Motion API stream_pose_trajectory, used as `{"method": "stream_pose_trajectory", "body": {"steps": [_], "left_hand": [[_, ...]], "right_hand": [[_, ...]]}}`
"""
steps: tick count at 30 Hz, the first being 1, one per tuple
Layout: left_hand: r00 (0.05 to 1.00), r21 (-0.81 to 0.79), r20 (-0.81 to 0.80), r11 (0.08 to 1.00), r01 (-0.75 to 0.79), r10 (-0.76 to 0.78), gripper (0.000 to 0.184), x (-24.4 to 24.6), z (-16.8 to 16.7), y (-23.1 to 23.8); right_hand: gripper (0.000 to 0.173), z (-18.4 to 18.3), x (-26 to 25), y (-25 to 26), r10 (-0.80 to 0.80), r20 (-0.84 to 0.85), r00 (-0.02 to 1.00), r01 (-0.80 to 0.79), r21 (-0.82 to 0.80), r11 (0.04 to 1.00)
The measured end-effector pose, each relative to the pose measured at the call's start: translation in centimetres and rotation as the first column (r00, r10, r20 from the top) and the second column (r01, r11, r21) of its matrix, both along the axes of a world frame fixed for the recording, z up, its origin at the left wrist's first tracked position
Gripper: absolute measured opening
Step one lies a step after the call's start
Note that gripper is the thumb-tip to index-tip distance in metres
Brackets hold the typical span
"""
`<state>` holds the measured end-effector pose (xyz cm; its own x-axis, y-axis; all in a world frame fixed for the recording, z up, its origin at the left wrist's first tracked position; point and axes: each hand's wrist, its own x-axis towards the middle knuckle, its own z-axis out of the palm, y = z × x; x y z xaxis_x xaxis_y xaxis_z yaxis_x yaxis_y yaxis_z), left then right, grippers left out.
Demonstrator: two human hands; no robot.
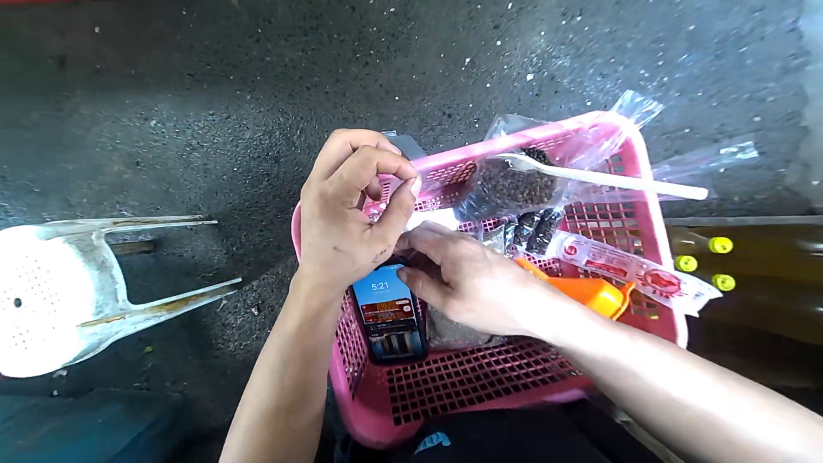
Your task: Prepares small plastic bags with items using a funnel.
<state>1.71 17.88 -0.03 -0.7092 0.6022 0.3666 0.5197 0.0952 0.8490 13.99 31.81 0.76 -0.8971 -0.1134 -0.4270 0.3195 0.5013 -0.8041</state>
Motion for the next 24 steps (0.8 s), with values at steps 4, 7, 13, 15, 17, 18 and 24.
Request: {"method": "stream_pose_trajectory", "body": {"steps": [4,7,13,15,17,18,24], "left_hand": [[1.000,0.007,0.022,1.000,0.010,-0.010,0.009,0.0,0.0,0.1],[0.999,0.024,0.043,1.000,0.018,-0.019,0.009,0.0,0.0,0.1],[0.999,0.028,0.047,1.000,0.013,-0.014,0.010,0.0,-0.1,0.1],[0.999,0.026,0.048,1.000,0.016,-0.017,0.010,0.0,-0.1,0.0],[0.999,0.026,0.048,0.999,0.019,-0.020,0.010,0.1,0.0,0.0],[0.999,0.031,0.048,0.999,0.022,-0.023,0.009,0.1,0.0,0.0],[0.995,0.038,0.053,0.996,0.081,-0.083,0.010,0.2,0.3,-0.4]], "right_hand": [[0.029,-0.8,0.1,0.4,0.047,0.086,0.995,-0.052,0.063,0.997],[0.029,-0.8,-0.2,0.5,0.084,0.126,0.988,-0.096,0.087,0.992],[0.032,-1.6,-0.3,0.6,-0.012,0.009,1.000,0.011,0.019,1.000],[0.032,-2.2,-0.1,0.4,-0.030,-0.095,0.995,0.031,0.008,0.999],[0.032,-2.2,0.1,0.3,-0.015,-0.110,0.994,0.015,-0.003,1.000],[0.034,-1.9,0.2,0.5,0.003,-0.103,0.995,-0.004,-0.009,1.000],[0.024,2.4,2.3,5.2,-0.138,-0.446,0.884,0.125,-0.060,0.990]]}}
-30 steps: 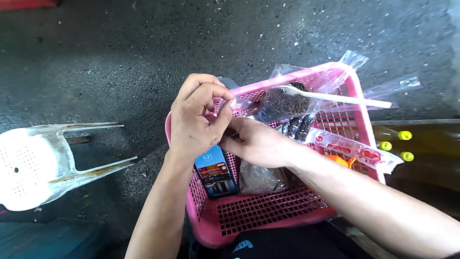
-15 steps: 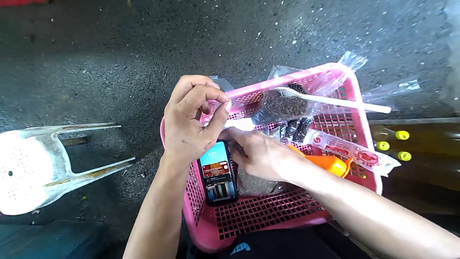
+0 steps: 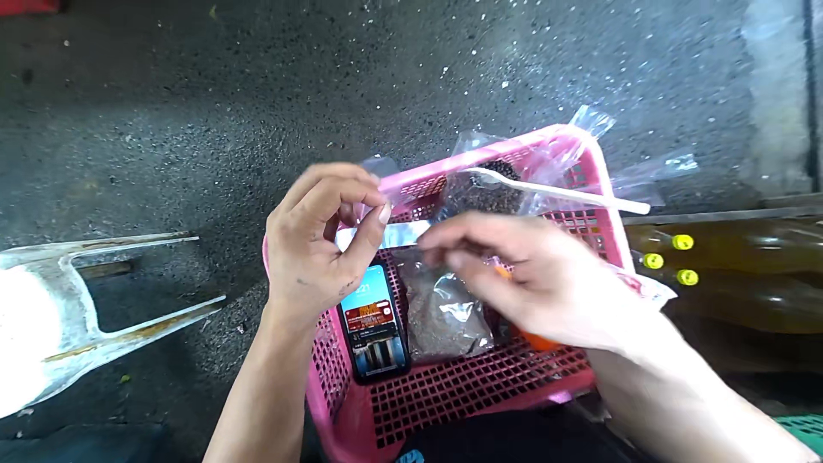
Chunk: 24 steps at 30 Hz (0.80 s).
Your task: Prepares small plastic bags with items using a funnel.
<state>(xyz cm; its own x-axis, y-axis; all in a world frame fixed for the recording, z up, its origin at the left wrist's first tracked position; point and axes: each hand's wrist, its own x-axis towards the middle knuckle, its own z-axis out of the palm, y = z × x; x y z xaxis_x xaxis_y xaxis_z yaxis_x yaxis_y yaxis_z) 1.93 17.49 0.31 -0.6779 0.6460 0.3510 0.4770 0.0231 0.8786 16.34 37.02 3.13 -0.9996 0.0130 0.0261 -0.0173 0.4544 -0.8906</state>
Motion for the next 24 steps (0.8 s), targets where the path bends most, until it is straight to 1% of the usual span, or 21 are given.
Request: {"method": "stream_pose_trajectory", "body": {"steps": [2,3,4,5,7,9,11,12,14,16,18,21,24], "left_hand": [[0.998,0.014,0.030,0.998,0.060,-0.060,0.010,0.1,0.2,0.1],[0.993,0.008,0.052,0.995,0.104,-0.104,0.009,0.1,0.4,0.2],[0.984,-0.002,0.079,0.987,0.162,-0.161,0.008,0.2,0.7,0.4],[0.969,-0.011,0.115,0.975,0.223,-0.220,0.008,0.4,1.0,0.6],[0.928,-0.021,0.185,0.943,0.332,-0.322,0.009,1.0,1.8,0.8],[0.898,-0.011,0.220,0.920,0.393,-0.381,0.012,1.7,2.4,0.7],[0.874,0.014,0.237,0.901,0.433,-0.424,0.018,2.1,2.7,0.5],[0.864,0.025,0.241,0.892,0.451,-0.443,0.020,2.3,2.6,0.3],[0.851,0.041,0.250,0.884,0.466,-0.461,0.023,2.4,2.1,0.2],[0.858,0.052,0.252,0.892,0.450,-0.447,0.024,2.4,1.5,0.3],[0.884,0.064,0.251,0.918,0.391,-0.394,0.023,2.5,1.1,0.2],[0.924,0.070,0.217,0.949,0.307,-0.315,0.019,2.4,0.6,0.3],[0.941,0.042,0.199,0.961,0.272,-0.275,0.018,2.2,0.2,0.4]], "right_hand": [[0.022,1.8,0.1,1.8,-0.121,-0.095,0.988,0.117,-0.039,0.992],[0.025,2.4,0.1,2.2,-0.152,-0.135,0.979,0.145,-0.055,0.988],[0.032,2.6,-0.1,2.4,-0.151,-0.167,0.974,0.139,-0.080,0.987],[0.039,2.7,-0.1,2.4,-0.125,-0.183,0.975,0.108,-0.100,0.989],[0.051,2.2,-0.3,2.0,-0.030,-0.163,0.986,0.012,-0.109,0.994],[0.055,1.5,-0.1,1.9,0.062,-0.093,0.994,-0.076,-0.159,0.984],[0.049,0.8,0.2,2.1,0.132,-0.054,0.990,-0.141,-0.259,0.956],[0.044,0.7,0.3,2.3,0.154,-0.026,0.988,-0.155,-0.266,0.951],[0.029,0.6,0.7,2.8,0.150,0.021,0.988,-0.142,-0.214,0.966],[0.020,0.8,1.2,3.3,0.103,0.044,0.994,-0.095,-0.163,0.982],[0.017,1.2,1.8,3.8,0.057,0.055,0.997,-0.048,-0.162,0.986],[0.013,1.7,2.2,4.3,-0.011,0.018,1.000,0.014,-0.219,0.976],[0.011,1.7,2.3,4.3,-0.088,-0.037,0.995,0.075,-0.266,0.961]]}}
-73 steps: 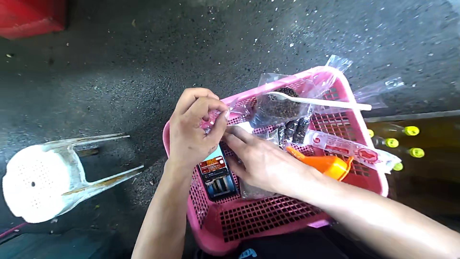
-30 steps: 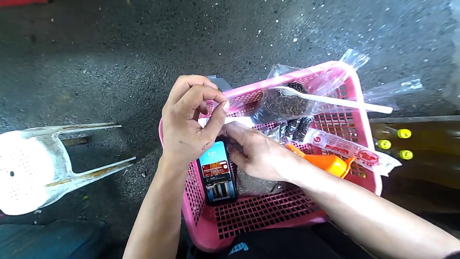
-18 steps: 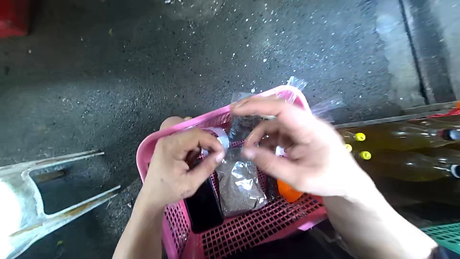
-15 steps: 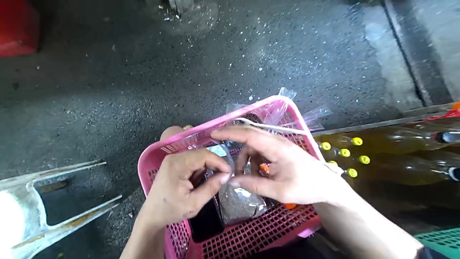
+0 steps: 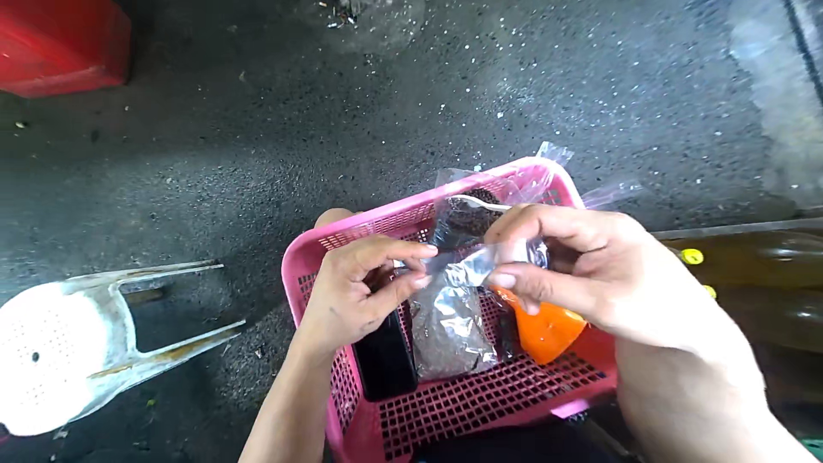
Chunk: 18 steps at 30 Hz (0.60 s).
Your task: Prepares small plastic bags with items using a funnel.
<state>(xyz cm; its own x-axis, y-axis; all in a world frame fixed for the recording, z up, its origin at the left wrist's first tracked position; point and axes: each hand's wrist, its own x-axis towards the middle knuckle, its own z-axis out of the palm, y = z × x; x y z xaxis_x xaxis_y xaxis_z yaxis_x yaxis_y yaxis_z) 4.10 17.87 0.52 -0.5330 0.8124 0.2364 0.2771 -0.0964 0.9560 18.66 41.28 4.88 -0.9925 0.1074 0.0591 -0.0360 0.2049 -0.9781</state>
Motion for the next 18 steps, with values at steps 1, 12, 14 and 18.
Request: {"method": "stream_pose_trajectory", "body": {"steps": [1,12,14,18], "left_hand": [[1.000,-0.019,-0.009,1.000,-0.007,0.007,0.019,-0.1,-0.1,0.0],[0.977,-0.155,-0.138,0.971,-0.182,0.161,0.016,0.0,-1.1,0.2],[0.979,-0.133,-0.117,0.975,-0.180,0.165,0.023,-0.1,-0.9,0.5],[0.971,-0.123,-0.192,0.979,-0.164,0.139,0.029,-0.3,-0.3,1.1]], "right_hand": [[0.011,-0.1,0.0,0.0,-0.020,-0.019,1.000,0.019,-0.004,1.000],[0.011,0.2,0.2,-0.7,-0.245,-0.106,0.964,0.244,-0.022,0.970],[0.013,0.4,0.1,-0.6,-0.292,-0.103,0.951,0.294,-0.003,0.956],[0.015,0.8,-0.3,-0.8,-0.291,-0.117,0.949,0.293,0.002,0.956]]}}
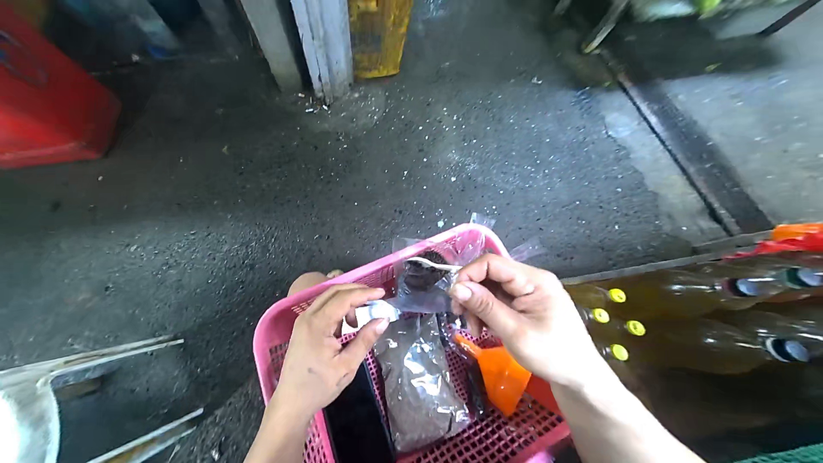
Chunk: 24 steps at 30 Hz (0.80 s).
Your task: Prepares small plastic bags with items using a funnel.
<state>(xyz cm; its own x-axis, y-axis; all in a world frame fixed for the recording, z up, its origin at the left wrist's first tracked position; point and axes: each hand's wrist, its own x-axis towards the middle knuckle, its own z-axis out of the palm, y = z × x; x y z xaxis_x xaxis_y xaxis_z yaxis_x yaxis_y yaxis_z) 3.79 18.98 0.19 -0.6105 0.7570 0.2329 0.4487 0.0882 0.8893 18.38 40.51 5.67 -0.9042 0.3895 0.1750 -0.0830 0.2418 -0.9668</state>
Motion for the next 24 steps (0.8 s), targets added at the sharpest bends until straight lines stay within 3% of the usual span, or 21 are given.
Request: {"method": "stream_pose_trajectory", "body": {"steps": [4,7,9,11,13,16,20,24], "left_hand": [[0.988,-0.133,-0.144,0.990,0.044,-0.063,0.029,0.2,0.2,0.8],[0.992,-0.081,-0.082,0.993,0.087,-0.093,0.056,0.6,1.4,1.5],[0.980,-0.013,-0.033,0.980,0.198,-0.198,0.070,0.5,2.6,2.1],[0.941,0.026,-0.001,0.941,0.338,-0.338,0.071,0.3,3.4,3.0],[0.897,0.070,0.052,0.897,0.436,-0.439,0.057,0.2,3.3,3.8],[0.880,0.095,0.102,0.885,0.455,-0.464,0.031,0.3,2.1,4.0],[0.900,0.111,0.196,0.921,0.373,-0.389,0.025,0.2,0.9,2.7],[0.917,0.152,0.257,0.950,0.274,-0.305,0.021,-0.1,0.7,2.0]], "right_hand": [[0.015,0.4,0.1,0.2,0.036,-0.075,0.997,-0.040,-0.056,0.998],[0.016,0.6,0.6,0.9,0.144,-0.130,0.981,-0.160,-0.118,0.980],[0.017,0.5,0.9,0.9,0.226,-0.144,0.963,-0.248,-0.163,0.955],[0.015,0.4,1.1,0.8,0.269,-0.187,0.945,-0.307,-0.223,0.925],[0.016,0.3,1.3,0.8,0.264,-0.247,0.932,-0.331,-0.284,0.900],[0.018,0.6,1.7,1.6,0.149,-0.291,0.945,-0.240,-0.309,0.920],[0.018,1.5,2.3,3.9,-0.115,-0.286,0.951,0.034,-0.272,0.962],[0.019,1.7,2.6,5.9,-0.329,-0.293,0.898,0.259,-0.252,0.932]]}}
